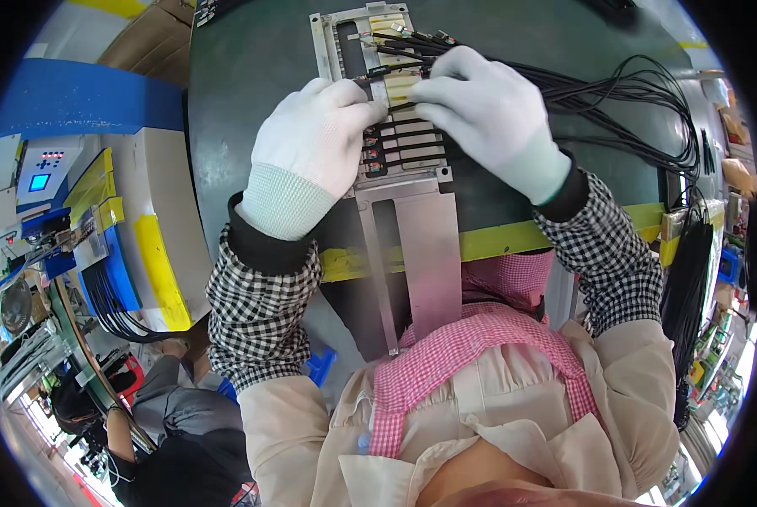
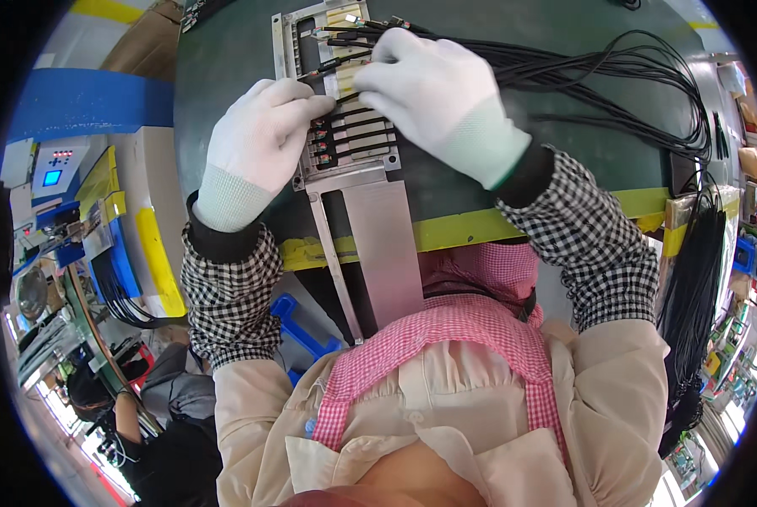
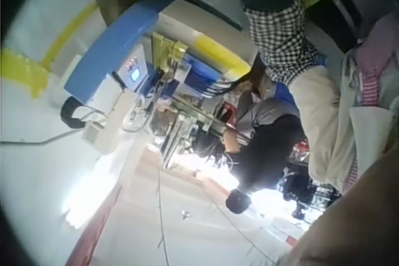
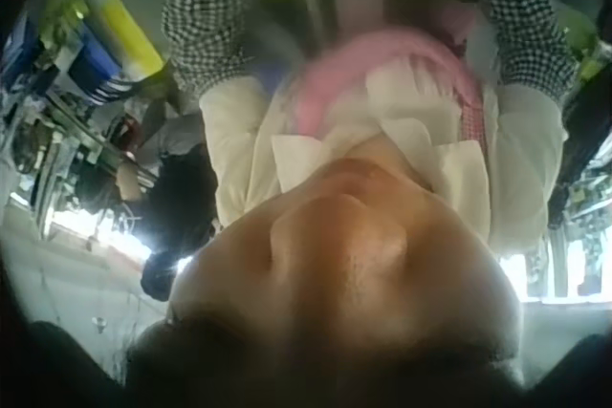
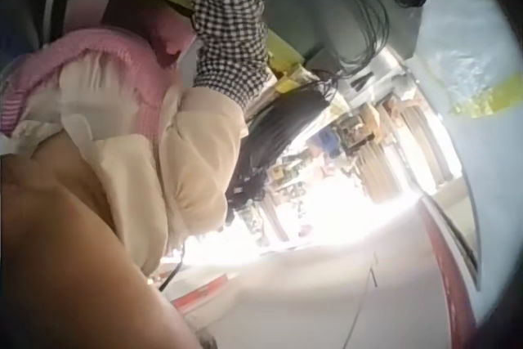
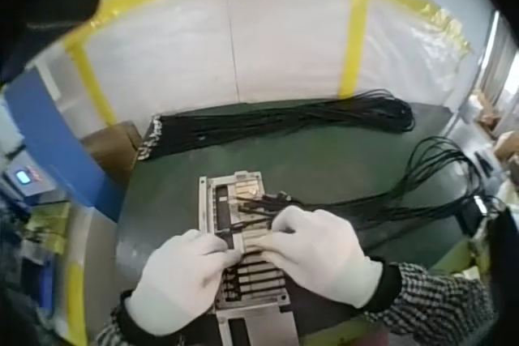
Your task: Manually inserting black electrical wires into an alignment jig or connector block on a production line.
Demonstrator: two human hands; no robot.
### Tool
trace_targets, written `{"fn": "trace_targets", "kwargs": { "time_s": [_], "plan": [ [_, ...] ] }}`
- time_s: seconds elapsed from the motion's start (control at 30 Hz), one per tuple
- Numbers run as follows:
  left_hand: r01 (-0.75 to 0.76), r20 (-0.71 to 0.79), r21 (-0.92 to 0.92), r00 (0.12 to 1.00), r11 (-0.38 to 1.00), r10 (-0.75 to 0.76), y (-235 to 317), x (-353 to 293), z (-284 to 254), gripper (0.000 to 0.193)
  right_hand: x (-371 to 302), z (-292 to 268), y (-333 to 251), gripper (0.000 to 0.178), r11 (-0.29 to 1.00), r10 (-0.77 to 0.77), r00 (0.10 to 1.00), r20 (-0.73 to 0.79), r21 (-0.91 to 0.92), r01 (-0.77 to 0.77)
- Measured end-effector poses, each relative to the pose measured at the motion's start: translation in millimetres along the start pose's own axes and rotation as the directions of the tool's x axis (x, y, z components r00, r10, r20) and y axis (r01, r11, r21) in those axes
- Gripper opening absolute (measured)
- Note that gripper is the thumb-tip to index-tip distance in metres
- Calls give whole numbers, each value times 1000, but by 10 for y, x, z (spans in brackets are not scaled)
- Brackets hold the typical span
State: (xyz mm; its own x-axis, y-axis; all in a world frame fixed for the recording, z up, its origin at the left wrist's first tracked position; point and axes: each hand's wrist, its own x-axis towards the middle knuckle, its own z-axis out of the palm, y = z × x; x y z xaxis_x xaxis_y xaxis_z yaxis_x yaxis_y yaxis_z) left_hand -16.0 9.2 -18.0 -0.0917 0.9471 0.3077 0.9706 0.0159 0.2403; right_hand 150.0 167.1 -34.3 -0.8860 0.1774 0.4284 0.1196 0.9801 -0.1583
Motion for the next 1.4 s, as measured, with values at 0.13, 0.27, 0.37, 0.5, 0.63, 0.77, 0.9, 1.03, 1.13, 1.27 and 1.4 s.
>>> {"fn": "trace_targets", "kwargs": {
  "time_s": [0.13, 0.27, 0.37, 0.5, 0.63, 0.77, 0.9, 1.03, 1.13, 1.27, 1.4],
  "plan": [
    [10, 71, 119, 997, 993, -19, 92, 9, -53, 27, -116, -95, 153, 25, 999, -36, 999, 17, -20, 36],
    [35, 20, 141, 999, 989, -38, 186, 34, -41, 26, -175, -73, 244, 27, 962, -200, 980, -16, -193, 193],
    [20, 80, 282, 996, 959, -44, 231, 30, -5, 23, -132, -104, 273, 24, 991, -124, 989, 83, -30, 127],
    [13, 3, 268, 1000, 963, -14, 203, 47, 37, 20, 40, -5, 413, 22, 999, -46, 999, 21, 21, 45],
    [87, -118, 103, 990, 991, -74, 183, 81, 86, 16, 104, 83, 467, 19, 1000, -16, 994, -104, 12, 17],
    [289, -171, -179, 932, 940, -319, 187, 96, 96, 13, 128, 96, 407, 17, 994, -108, 966, -233, -53, 98],
    [160, -196, -326, 953, 932, -233, 127, 105, 129, 11, 183, -37, 229, 17, 983, -146, 971, -190, 85, 164],
    [349, 128, -759, 908, 550, -400, 166, 89, 13, 11, 109, -29, 64, 17, 927, -58, 995, -75, 365, 82],
    [442, 278, -833, 855, 334, -439, 146, 97, -60, 14, 95, -42, 110, 17, 863, 8, 1000, -16, 506, 1],
    [528, 361, -821, 775, 218, -519, 70, 84, -114, 22, 100, -49, 225, 17, 749, 133, 990, 55, 649, -137],
    [672, 416, -527, 737, 520, -532, -85, 54, -121, 35, 93, 58, 183, 18, 900, 138, 987, 82, 405, -160]
  ]
}}
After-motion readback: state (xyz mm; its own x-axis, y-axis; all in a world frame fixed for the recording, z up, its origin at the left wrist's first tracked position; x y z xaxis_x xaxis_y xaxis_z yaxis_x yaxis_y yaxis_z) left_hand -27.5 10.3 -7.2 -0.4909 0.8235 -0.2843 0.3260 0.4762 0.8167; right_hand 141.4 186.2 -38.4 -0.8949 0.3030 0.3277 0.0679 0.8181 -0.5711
